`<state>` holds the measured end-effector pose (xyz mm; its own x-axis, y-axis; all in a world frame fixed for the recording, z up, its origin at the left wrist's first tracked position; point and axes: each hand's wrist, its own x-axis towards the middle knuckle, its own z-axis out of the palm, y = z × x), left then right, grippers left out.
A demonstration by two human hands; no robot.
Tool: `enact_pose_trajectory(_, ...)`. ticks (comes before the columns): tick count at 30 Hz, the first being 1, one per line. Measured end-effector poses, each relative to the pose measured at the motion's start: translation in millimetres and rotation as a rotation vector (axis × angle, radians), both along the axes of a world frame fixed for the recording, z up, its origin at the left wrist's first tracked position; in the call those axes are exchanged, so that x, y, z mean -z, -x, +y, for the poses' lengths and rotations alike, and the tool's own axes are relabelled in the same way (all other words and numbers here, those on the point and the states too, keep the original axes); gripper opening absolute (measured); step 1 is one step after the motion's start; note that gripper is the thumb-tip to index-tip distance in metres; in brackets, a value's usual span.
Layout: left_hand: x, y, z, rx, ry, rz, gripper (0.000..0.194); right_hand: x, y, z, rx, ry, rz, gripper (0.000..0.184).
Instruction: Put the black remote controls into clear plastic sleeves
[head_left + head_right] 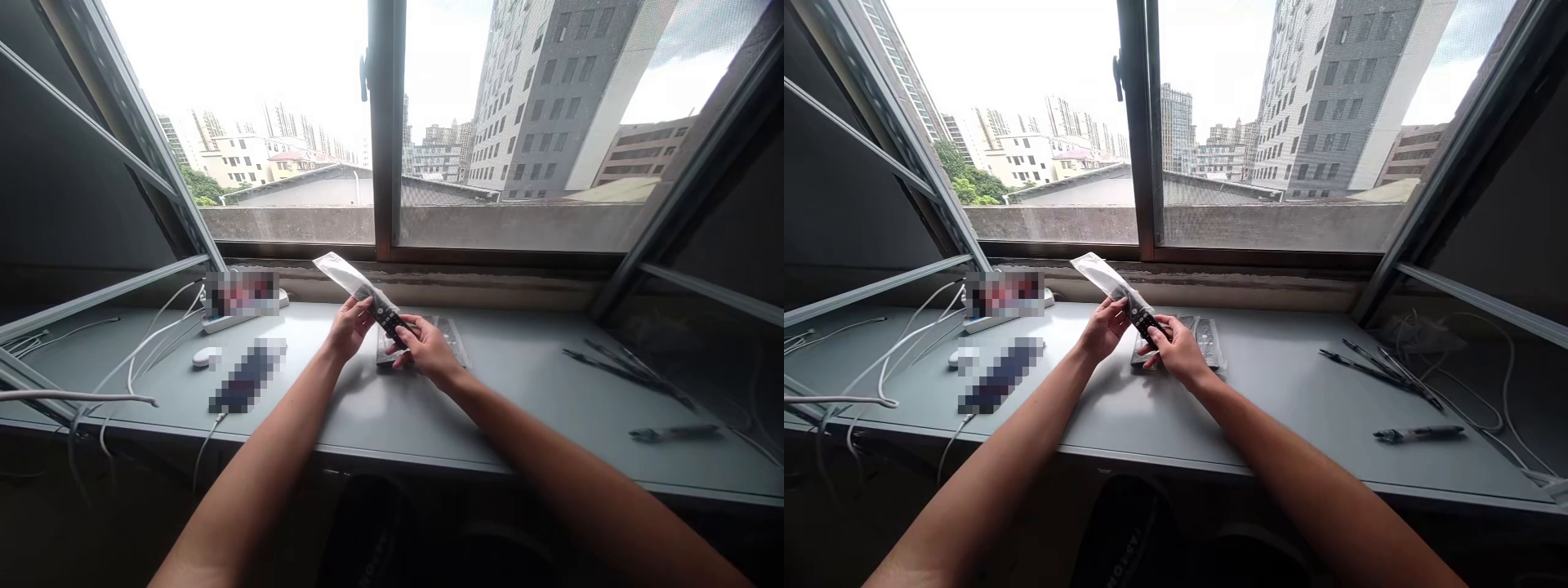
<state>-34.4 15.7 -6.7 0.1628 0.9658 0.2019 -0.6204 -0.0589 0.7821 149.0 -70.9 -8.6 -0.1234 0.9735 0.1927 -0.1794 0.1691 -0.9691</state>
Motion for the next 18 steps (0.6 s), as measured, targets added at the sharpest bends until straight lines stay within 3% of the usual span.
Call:
enact_pose_trajectory(8, -2.1, -4.0, -11.6, 0.189, -0.087, 0.13, 0.031, -1.3, -0.1, 0.5, 0.001, -0.023, 0.054, 0.044)
enact_pose_trajectory(16, -3.2, -0.9, -4.7, 0.029, -0.033, 0.002, 0.052, -0.6, -4.9, 3.3, 0.044, 0.037, -0.116, 0.018)
enact_pose_trajectory(18, -2.6, -0.4, -4.3, 0.037, -0.041, 0.007, 0.048, -0.2, -6.2, 4.0, 0.037, 0.023, -0.112, 0.017)
